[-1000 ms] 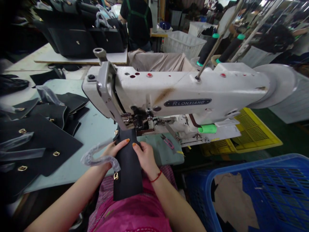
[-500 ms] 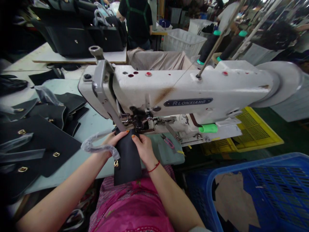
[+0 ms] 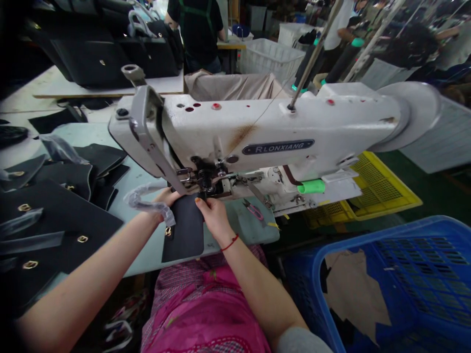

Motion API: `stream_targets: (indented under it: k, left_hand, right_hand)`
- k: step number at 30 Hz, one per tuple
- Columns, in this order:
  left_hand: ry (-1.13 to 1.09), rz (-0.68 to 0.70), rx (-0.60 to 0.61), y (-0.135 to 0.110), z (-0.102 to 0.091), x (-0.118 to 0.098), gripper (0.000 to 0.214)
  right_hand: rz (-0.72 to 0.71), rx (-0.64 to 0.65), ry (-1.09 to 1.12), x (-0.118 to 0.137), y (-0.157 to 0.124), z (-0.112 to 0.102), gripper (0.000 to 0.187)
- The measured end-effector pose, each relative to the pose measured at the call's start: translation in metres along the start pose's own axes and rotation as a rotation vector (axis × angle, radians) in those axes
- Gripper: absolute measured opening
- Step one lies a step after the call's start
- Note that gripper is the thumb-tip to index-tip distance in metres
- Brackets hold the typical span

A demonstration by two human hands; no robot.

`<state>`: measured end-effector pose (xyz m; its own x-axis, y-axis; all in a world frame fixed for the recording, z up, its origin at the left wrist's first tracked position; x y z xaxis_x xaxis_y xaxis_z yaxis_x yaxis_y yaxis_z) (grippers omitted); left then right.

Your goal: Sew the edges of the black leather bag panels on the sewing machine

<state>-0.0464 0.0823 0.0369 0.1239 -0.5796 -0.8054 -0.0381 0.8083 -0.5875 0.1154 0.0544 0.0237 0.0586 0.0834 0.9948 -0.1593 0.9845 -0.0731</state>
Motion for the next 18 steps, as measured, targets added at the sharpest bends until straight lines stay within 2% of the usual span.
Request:
stream_targets:
  k: [4, 11, 18]
  left_hand:
    - [0.009, -0.001, 0.099, 0.001, -0.003, -0.001, 0.055]
    - [-0.029, -0.041, 0.134, -0.012, -0.001, -0.004, 0.053]
    - [0.005, -0.091, 0.200, -0.002, -0.003, -0.012, 0.057]
  right_hand:
    - [-0.008, 0.018, -0.061, 0.006, 0.000, -0.004, 0.045]
    - [-0.085, -0.021, -0.208, 0.010, 0.004, -0.013, 0.042]
    - [0.013, 0.007, -0.060, 0.012, 0.003, -0.007, 0.039]
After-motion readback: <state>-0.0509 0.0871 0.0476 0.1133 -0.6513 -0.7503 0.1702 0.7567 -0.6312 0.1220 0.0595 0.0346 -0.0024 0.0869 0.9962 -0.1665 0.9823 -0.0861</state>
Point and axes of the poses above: each hand's wrist, its own y-axis towards the middle knuckle, its own z-axis out of the palm, x = y × z, the point moved 3 cm from there along y, towards the middle knuckle, and after that the axes turned 9 degrees about -z, right-handed, at the moved point
